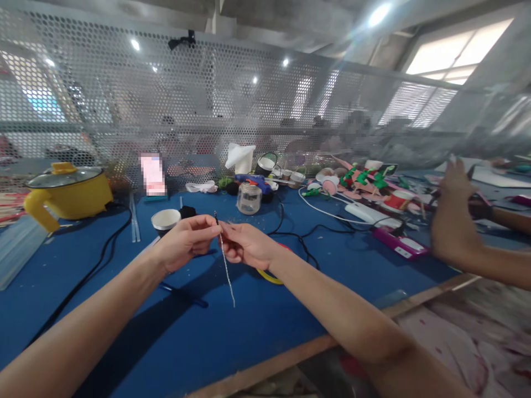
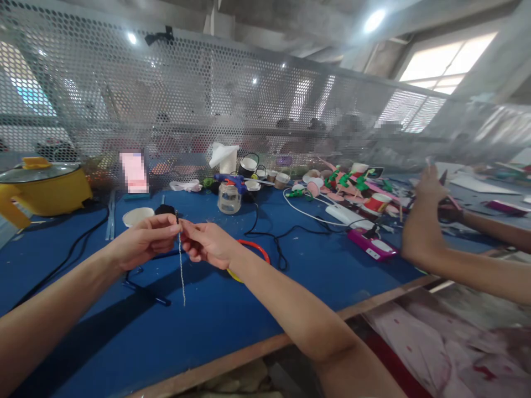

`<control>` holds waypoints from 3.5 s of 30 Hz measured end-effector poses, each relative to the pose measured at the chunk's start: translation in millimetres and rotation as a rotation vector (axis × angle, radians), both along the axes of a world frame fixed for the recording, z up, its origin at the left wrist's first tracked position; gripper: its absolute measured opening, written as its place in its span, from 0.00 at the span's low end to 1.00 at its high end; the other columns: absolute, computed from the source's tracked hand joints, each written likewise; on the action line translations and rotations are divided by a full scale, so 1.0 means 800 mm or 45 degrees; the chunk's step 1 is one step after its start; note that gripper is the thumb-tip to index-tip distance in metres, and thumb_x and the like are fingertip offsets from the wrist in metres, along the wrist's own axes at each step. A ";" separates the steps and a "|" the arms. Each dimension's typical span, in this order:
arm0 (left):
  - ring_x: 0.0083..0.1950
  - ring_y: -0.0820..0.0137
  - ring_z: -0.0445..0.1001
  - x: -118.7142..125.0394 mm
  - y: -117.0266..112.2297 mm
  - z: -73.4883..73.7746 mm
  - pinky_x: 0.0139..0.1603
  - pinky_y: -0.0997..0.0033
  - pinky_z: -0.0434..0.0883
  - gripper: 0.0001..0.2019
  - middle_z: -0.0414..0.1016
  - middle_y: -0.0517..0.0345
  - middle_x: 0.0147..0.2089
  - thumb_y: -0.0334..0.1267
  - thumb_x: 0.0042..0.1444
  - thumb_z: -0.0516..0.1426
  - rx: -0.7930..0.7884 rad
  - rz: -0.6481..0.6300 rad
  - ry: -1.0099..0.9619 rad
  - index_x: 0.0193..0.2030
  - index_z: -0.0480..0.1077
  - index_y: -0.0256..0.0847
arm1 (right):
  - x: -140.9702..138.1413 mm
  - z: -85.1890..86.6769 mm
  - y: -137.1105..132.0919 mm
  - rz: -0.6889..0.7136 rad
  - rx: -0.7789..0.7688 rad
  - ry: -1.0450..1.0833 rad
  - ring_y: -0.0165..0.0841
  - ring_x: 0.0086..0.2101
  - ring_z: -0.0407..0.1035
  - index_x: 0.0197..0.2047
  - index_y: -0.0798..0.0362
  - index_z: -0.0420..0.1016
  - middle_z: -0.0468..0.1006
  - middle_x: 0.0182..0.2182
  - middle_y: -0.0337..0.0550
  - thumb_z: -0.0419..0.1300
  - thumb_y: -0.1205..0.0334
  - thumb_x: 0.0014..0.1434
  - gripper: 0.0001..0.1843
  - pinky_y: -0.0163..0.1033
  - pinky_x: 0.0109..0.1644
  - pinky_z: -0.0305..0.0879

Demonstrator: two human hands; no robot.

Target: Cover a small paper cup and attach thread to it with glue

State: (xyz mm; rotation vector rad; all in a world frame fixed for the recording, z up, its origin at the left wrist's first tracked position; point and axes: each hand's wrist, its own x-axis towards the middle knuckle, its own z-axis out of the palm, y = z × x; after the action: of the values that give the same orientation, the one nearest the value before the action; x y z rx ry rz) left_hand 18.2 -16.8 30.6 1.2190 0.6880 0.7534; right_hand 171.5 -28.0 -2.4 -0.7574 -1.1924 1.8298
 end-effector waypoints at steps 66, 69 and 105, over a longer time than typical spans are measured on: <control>0.20 0.81 0.58 0.010 -0.011 0.002 0.21 0.79 0.54 0.08 0.64 0.65 0.19 0.36 0.37 0.60 0.349 0.149 0.584 0.22 0.67 0.34 | 0.017 0.012 -0.001 -0.282 0.708 -0.550 0.23 0.18 0.57 0.25 0.55 0.61 0.62 0.16 0.32 0.57 0.51 0.50 0.15 0.31 0.23 0.54; 0.22 0.80 0.60 0.011 -0.012 0.002 0.23 0.78 0.56 0.09 0.65 0.64 0.20 0.38 0.37 0.59 0.440 0.184 0.620 0.23 0.67 0.34 | 0.016 0.011 -0.001 -0.318 0.723 -0.606 0.23 0.18 0.56 0.25 0.55 0.61 0.61 0.15 0.32 0.55 0.50 0.51 0.16 0.31 0.22 0.53; 0.19 0.82 0.53 0.015 -0.013 -0.002 0.18 0.79 0.49 0.08 0.59 0.67 0.17 0.37 0.39 0.58 0.439 0.194 0.560 0.21 0.66 0.34 | 0.005 -0.001 0.003 -0.419 0.552 -0.370 0.22 0.16 0.56 0.25 0.54 0.61 0.61 0.15 0.30 0.57 0.47 0.47 0.18 0.30 0.19 0.52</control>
State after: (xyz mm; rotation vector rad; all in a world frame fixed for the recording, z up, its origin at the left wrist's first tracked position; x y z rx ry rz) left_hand 30.4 -27.4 28.7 1.6885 1.0498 0.7559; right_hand 175.5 -25.9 -3.5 -0.9192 -1.4848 1.1650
